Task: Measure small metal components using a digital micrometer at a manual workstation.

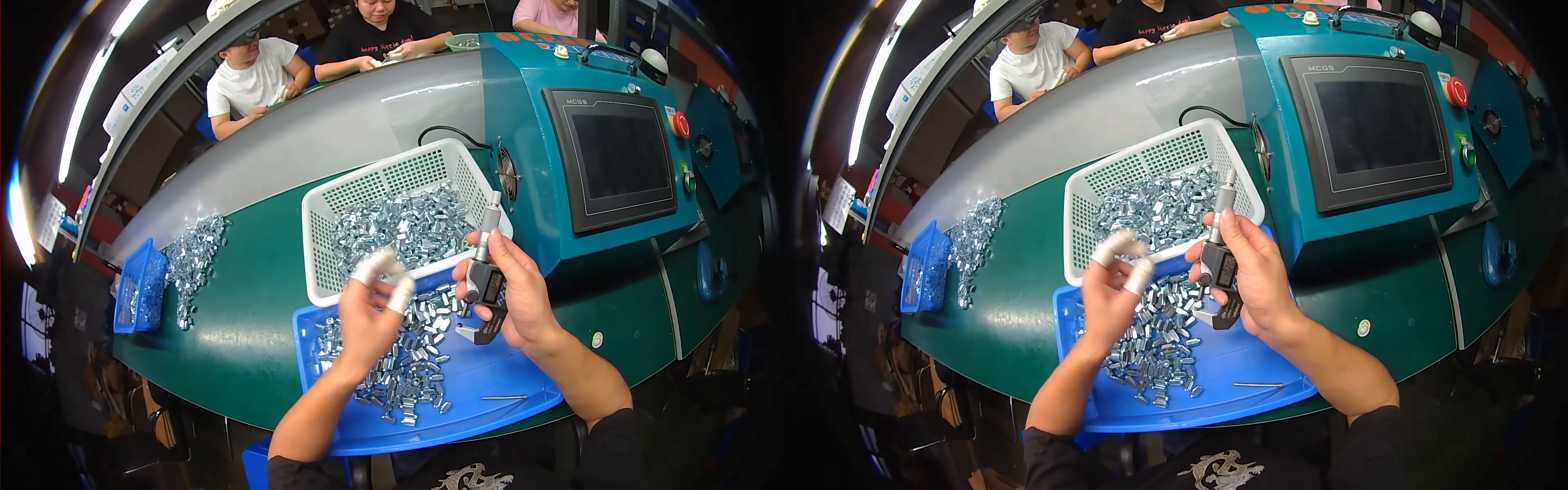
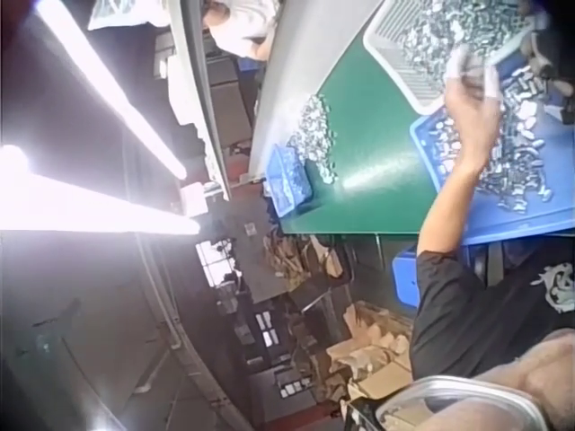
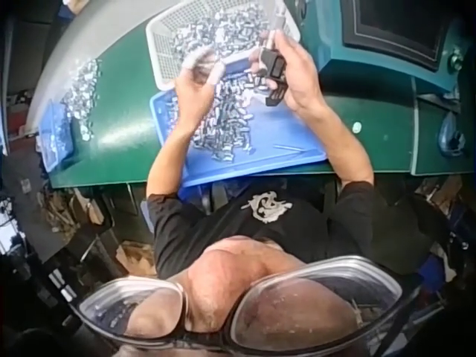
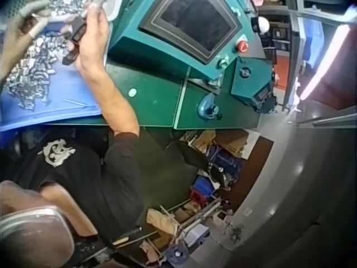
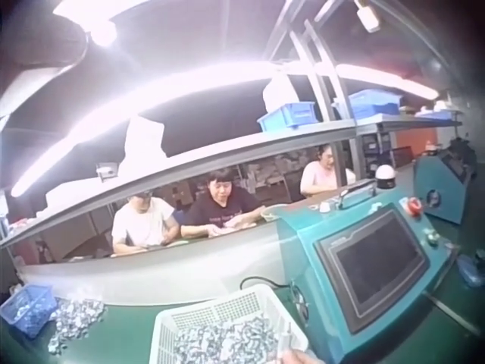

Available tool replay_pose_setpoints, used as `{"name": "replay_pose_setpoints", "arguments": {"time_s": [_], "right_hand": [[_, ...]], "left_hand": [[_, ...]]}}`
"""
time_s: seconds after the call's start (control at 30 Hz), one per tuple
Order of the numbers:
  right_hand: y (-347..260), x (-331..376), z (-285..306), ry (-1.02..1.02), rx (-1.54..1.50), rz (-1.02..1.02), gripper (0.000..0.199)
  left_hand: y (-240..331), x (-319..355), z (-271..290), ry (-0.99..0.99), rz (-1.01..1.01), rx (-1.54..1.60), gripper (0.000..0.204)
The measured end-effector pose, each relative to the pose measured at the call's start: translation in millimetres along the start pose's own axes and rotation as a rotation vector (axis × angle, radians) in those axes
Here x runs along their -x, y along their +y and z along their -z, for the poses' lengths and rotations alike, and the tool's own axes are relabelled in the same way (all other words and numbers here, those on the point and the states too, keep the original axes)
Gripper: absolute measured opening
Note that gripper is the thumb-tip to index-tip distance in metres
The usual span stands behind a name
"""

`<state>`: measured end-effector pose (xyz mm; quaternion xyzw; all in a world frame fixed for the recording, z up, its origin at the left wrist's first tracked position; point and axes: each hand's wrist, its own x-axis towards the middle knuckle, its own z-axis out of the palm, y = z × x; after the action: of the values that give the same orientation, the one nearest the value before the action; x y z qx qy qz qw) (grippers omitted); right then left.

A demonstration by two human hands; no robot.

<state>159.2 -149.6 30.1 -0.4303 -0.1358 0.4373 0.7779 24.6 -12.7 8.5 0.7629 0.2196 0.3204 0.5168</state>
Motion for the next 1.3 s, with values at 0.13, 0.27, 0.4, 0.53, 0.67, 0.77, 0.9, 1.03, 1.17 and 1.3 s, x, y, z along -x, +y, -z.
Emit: {"name": "replay_pose_setpoints", "arguments": {"time_s": [0.13, 0.27, 0.4, 0.53, 0.67, 0.77, 0.9, 1.03, 1.17, 1.3], "right_hand": [[-3.1, -1.0, -1.7, 0.014, -0.029, -0.006, 0.038], [-4.5, 0.1, -2.2, 0.028, -0.034, 0.003, 0.037], [-2.7, 3.0, -3.3, -0.013, -0.043, -0.005, 0.036], [-2.2, 5.7, -1.7, 0.006, -0.040, -0.025, 0.036], [-4.0, 5.5, -1.7, 0.032, -0.029, -0.041, 0.036], [-3.4, 0.8, -0.6, 0.006, -0.031, -0.017, 0.037], [-7.0, 4.2, -4.7, -0.027, -0.016, -0.001, 0.040], [-3.8, -0.1, 0.2, -0.030, 0.001, 0.001, 0.041], [-2.1, -0.1, 1.4, -0.015, 0.003, -0.016, 0.040], [0.0, 0.1, -0.7, -0.014, -0.011, -0.022, 0.040]], "left_hand": [[-2.2, 27.6, -20.4, -0.419, -0.255, -0.586, 0.028], [-6.5, 39.2, -30.6, -0.665, -0.330, -0.785, 0.024], [-20.8, 45.2, -33.0, -0.694, -0.383, -0.811, 0.016], [-14.5, 45.0, -33.5, -0.618, -0.362, -0.749, 0.016], [-5.5, 32.9, -26.3, -0.496, -0.363, -0.851, 0.022], [-19.0, 26.6, -19.2, -0.513, -0.261, -0.830, 0.023], [-8.2, 27.4, -10.1, -0.550, -0.203, -0.792, 0.025], [-14.4, 23.1, -7.9, -0.601, -0.183, -0.786, 0.027], [-14.5, 25.1, -9.4, -0.603, -0.208, -0.822, 0.027], [-13.5, 28.6, -7.5, -0.585, -0.245, -0.810, 0.022]]}}
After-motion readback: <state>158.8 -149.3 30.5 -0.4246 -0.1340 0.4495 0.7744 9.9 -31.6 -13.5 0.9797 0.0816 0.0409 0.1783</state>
